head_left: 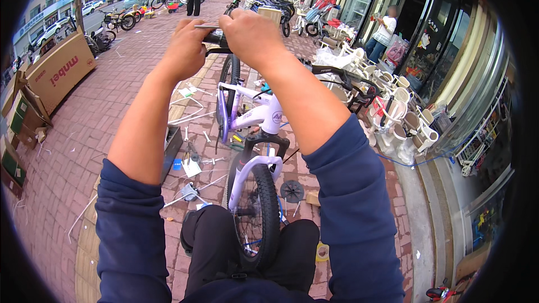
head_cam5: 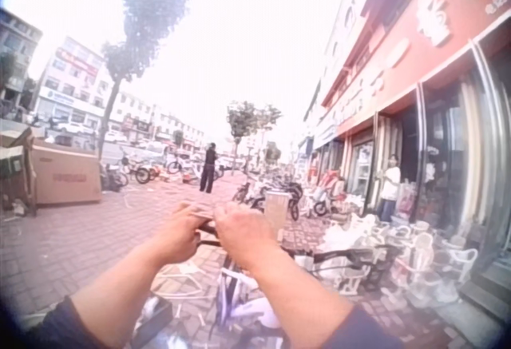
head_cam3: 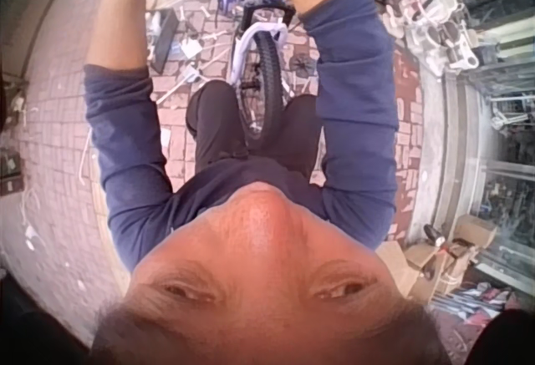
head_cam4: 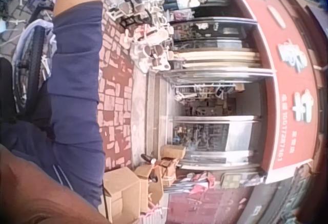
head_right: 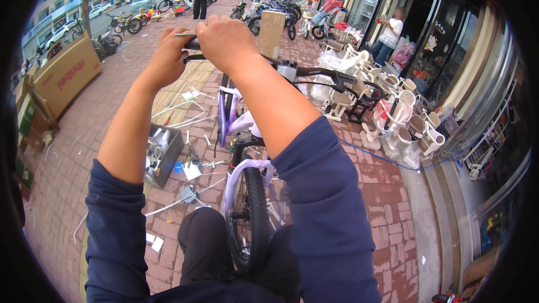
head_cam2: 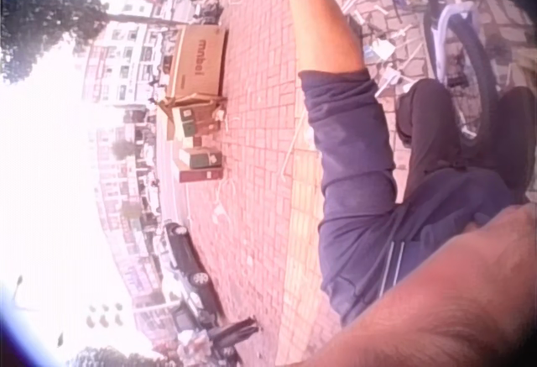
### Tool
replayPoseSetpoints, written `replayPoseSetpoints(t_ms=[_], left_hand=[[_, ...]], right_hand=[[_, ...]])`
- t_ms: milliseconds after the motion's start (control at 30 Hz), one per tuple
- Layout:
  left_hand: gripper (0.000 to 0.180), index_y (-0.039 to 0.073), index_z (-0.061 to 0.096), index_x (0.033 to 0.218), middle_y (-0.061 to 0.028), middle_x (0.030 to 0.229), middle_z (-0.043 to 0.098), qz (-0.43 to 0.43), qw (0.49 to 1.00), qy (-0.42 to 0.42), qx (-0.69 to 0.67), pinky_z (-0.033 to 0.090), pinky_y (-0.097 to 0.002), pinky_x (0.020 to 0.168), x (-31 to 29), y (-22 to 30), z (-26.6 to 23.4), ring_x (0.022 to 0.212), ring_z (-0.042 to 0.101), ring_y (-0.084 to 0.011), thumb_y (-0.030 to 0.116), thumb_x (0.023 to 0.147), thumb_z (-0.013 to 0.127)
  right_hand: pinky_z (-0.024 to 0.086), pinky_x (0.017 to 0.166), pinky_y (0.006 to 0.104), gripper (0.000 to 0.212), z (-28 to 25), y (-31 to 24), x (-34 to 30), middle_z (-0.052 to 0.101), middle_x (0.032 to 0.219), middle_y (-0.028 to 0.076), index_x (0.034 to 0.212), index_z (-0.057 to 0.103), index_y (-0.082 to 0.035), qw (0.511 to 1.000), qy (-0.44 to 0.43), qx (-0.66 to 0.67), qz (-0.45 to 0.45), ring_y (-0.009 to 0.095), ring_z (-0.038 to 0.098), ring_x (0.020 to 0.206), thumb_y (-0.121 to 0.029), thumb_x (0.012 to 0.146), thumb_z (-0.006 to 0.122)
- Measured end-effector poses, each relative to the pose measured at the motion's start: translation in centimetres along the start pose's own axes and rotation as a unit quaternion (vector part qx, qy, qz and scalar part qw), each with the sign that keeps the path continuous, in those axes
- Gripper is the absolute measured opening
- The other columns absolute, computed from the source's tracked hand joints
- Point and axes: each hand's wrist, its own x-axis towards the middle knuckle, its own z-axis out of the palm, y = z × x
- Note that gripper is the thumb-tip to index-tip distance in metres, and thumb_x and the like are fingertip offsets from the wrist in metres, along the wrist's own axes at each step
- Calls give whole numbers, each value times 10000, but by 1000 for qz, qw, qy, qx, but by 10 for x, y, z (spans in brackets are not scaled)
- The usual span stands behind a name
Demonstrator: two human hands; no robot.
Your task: The person assembles a bicycle by tightening the front wheel axle, adjusting the handlebars, and installing the pedals. They use wrenches and an Allen key to secure components on a purple mountain bike.
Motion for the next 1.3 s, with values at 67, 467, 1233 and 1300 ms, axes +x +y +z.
replayPoseSetpoints(t_ms=[67, 467, 1233, 1300], left_hand=[[516, 37, 702, 1300, -160, 1292, 664, -5, 1000, -3, -28, 415, -459, 1151, 0, -2, 1, 1311, 529, -377, -70, 802, 616], [322, -40, 728, 1215, -233, 1189, 739, 18, 992, 24, -124, 515, -432, 1037, 45, 72, -10, 1144, 693, -368, 134, 977, 600], [534, -66, 741, 1019, -284, 1033, 723, 28, 915, -400, 39, 519, -509, 916, 107, 113, 88, 1011, 680, -459, 406, 1084, 500], [525, -68, 738, 1001, -284, 1018, 720, 33, 917, -396, 36, 519, -511, 904, 107, 111, 90, 997, 680, -458, 398, 1079, 511]], right_hand=[[615, 764, 449, 136, -9, 4, -5, 730, 984, 148, 961, 721, -69, 999, 33, 12, 15, 356, 738, 947, -104, 901, 604], [492, 1124, 387, 541, -119, 152, -157, 633, 1392, 216, 1416, 494, 76, 809, -32, 481, 336, 282, 646, 1298, -137, 960, 691], [547, 791, 421, 222, -47, 256, -261, 763, 876, 147, 1015, 770, -34, 904, -100, 68, 410, 296, 730, 833, -223, 941, 680], [546, 764, 418, 227, -43, 258, -259, 761, 853, 129, 1026, 765, -30, 908, -97, 52, 404, 275, 728, 804, -223, 944, 677]])
